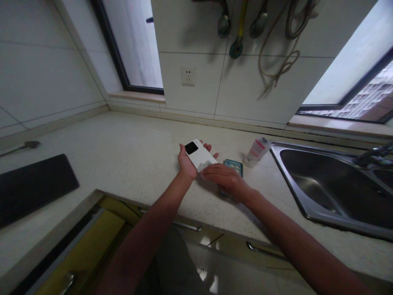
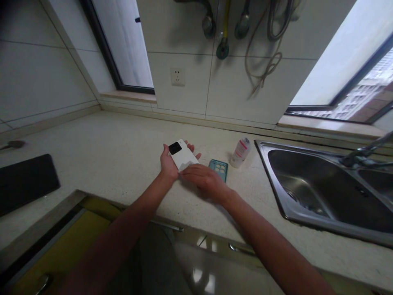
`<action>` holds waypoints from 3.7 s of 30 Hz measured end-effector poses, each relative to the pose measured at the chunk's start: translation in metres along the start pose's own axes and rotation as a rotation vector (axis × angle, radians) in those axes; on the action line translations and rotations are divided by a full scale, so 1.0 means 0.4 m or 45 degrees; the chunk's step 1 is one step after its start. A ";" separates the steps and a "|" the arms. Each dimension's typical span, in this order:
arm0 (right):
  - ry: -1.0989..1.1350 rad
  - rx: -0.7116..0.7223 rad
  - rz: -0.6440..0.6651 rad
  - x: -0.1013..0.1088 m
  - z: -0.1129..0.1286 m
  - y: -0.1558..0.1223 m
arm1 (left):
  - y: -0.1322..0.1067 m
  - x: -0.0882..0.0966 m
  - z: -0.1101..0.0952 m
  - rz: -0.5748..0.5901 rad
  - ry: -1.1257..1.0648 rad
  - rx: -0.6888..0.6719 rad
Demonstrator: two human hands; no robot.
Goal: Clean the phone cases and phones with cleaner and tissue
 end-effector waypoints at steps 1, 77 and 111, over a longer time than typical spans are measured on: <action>0.030 0.025 0.045 -0.014 0.014 0.001 | 0.000 0.001 -0.004 -0.002 -0.014 -0.017; -0.634 -0.829 -0.385 0.152 -0.215 -0.099 | -0.054 -0.005 0.148 0.144 0.337 0.771; -0.742 -1.505 0.869 0.160 -0.312 -0.250 | 0.009 0.067 0.048 -0.121 0.946 0.058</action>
Point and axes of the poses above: each hand's wrist, its own y-axis towards the middle knuckle, its own x-axis out of the back of the hand, z = x × y, the point moved 9 cm from there along y, towards the middle knuckle, and after that the axes turned 1 degree about -y, right-handed, at the moved point
